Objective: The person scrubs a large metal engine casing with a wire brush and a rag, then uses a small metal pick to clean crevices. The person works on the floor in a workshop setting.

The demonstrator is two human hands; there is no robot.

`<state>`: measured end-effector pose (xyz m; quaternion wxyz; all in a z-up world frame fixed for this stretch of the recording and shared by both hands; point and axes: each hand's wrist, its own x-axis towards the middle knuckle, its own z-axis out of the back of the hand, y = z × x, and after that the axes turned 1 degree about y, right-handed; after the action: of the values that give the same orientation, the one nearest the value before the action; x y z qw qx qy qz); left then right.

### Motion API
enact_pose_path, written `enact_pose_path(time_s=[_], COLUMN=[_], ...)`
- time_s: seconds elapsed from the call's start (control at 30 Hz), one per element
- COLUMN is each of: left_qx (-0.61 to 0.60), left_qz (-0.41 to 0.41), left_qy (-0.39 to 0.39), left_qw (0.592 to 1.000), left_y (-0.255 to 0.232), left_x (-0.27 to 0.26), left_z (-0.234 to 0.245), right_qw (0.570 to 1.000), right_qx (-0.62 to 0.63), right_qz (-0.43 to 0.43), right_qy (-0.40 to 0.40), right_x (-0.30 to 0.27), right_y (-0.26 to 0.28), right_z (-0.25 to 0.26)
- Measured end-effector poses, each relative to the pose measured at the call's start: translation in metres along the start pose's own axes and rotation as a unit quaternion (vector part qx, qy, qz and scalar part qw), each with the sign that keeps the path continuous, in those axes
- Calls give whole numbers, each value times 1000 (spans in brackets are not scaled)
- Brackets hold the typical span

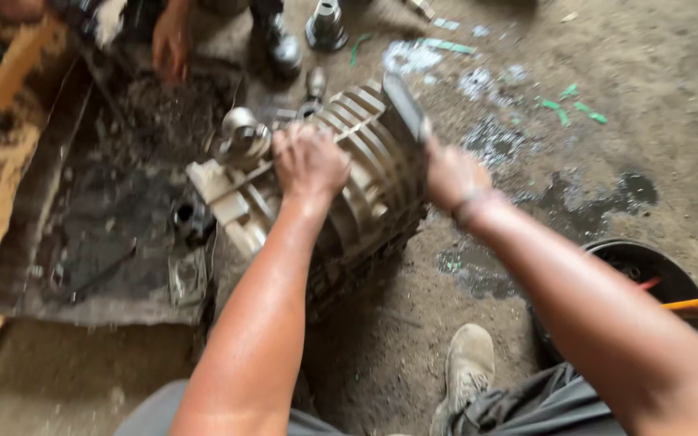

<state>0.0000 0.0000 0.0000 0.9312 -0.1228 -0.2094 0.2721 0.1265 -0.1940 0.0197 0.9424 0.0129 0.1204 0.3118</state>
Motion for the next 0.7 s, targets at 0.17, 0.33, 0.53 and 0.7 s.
enact_pose_path(time_s=[0.17, 0.33, 0.53, 0.7], left_qx=[13, 21, 9, 14], left_qz=[26, 29, 20, 41], left_qy=[51, 54, 60, 79], left_qw=[998, 998, 998, 996], left_y=[0, -9, -9, -5], left_x=[4, -3, -3, -5], left_z=[13, 11, 14, 8], right_qw=[998, 998, 998, 996], right_qx=[-43, -40, 7, -31], right_qz=[36, 36, -27, 65], right_qy=[-27, 14, 53, -55], right_x=[-83, -45, -19, -88], right_y=[-29, -5, 1, -51], right_z=[-8, 21, 7, -22])
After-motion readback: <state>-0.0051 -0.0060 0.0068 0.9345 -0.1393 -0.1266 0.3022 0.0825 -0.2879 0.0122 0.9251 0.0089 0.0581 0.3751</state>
